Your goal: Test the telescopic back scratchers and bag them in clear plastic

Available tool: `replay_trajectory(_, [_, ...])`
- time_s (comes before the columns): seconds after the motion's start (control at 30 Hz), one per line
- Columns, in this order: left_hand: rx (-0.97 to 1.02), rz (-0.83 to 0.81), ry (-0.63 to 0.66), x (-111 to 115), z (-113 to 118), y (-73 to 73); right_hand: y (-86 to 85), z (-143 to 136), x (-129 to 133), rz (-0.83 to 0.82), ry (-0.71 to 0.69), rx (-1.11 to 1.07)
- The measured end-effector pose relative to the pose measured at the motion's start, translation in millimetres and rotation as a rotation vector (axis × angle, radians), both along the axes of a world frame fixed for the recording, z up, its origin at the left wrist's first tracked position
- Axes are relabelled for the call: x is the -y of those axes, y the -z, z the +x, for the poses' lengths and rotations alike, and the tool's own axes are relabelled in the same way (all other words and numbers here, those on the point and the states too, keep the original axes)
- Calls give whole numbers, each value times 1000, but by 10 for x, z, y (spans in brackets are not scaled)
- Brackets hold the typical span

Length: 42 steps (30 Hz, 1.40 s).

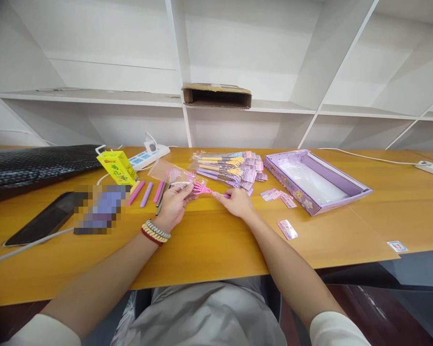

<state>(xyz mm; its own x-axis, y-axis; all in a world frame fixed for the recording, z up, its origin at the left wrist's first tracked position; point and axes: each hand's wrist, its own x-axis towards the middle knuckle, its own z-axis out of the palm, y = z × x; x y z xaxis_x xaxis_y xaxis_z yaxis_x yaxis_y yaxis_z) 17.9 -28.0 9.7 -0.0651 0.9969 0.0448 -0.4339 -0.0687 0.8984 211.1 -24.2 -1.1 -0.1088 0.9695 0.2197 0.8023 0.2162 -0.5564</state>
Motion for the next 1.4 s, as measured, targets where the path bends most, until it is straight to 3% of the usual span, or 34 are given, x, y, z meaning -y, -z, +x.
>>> replay_trajectory(0.13, [26, -8, -29, 4, 15, 20, 7, 0, -2, 7, -5, -2])
replay_trajectory(0.43, [3, -39, 68, 31, 47, 53, 52, -42, -3, 15, 6, -7])
replay_trajectory(0.77, [29, -76, 138, 46, 41, -34, 60, -58, -11, 29, -16, -41])
replay_trajectory(0.97, [86, -76, 39, -10, -43, -48, 37, -34, -19, 34, -8, -60])
replay_trajectory(1.23, [-53, -88, 274, 69, 20, -11, 51, -54, -6, 36, -65, -66])
replay_trajectory(1.4, [-143, -121, 260, 68, 50, 9, 57, -47, -2, 39, -62, -31])
